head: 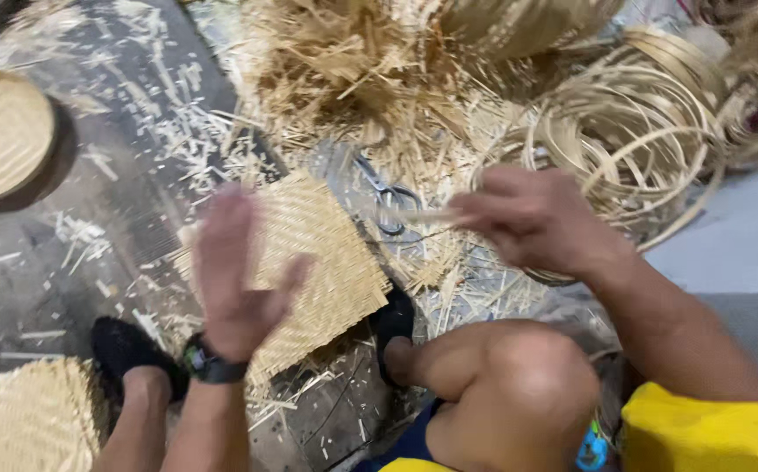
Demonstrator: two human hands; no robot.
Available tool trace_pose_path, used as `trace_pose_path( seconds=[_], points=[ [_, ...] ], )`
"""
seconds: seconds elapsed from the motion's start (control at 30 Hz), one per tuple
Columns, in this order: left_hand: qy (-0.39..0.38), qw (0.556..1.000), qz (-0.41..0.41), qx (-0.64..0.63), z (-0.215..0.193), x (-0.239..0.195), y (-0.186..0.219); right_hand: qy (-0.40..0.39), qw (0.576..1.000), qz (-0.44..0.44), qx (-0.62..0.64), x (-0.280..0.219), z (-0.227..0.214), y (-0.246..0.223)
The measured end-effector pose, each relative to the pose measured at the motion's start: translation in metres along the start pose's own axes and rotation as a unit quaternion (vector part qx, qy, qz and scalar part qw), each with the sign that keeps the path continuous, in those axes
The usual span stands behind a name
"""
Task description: The person places a circular bamboo frame onto a square woven mat, presses it down, and trims the excess mat around the frame using shears. The person repeats this process multiple times, stacking the finished circular mats.
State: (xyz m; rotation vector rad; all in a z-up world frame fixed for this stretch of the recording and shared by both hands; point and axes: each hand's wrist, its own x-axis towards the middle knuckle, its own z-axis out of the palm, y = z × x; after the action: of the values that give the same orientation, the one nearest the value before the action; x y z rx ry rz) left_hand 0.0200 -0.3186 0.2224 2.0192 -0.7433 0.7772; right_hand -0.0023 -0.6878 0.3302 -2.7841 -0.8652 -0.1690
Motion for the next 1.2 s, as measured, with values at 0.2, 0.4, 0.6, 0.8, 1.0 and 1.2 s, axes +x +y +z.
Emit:
trace_pose_path(
  seconds=[0.2, 0.4, 0.6, 0.8, 1.0, 1.2],
  points=[
    [0.001, 0.891, -0.374, -0.257, -0.014, 0.025, 0.011, -0.034, 0.964, 0.030, 0.263, 0.128, 0.037, -0.013],
    [0.225, 0.548, -0.543, -0.595, -0.054, -0.055, -0.086, -0.078, 0.731, 0.270, 0.622, 0.149, 0.089, 0.025],
    [0.226, 0.488, -0.549, -0.639, -0.046, -0.105, -0.118, 0.032, 0.645, 0.244, 0.723, 0.144, 0.142, -0.006],
    [0.269, 0.451, -0.520, -0.674, -0.041, -0.122, -0.125, -0.039, 0.763, 0.254, 0.594, 0.150, 0.137, -0.018],
    [0.297, 0.449, -0.498, -0.680, -0.042, -0.130, -0.125, -0.084, 0.734, 0.255, 0.624, 0.146, 0.150, -0.022],
    [0.333, 0.469, -0.487, -0.658, -0.035, -0.148, -0.128, -0.017, 0.667, 0.316, 0.675, 0.131, 0.199, -0.023]
  ],
)
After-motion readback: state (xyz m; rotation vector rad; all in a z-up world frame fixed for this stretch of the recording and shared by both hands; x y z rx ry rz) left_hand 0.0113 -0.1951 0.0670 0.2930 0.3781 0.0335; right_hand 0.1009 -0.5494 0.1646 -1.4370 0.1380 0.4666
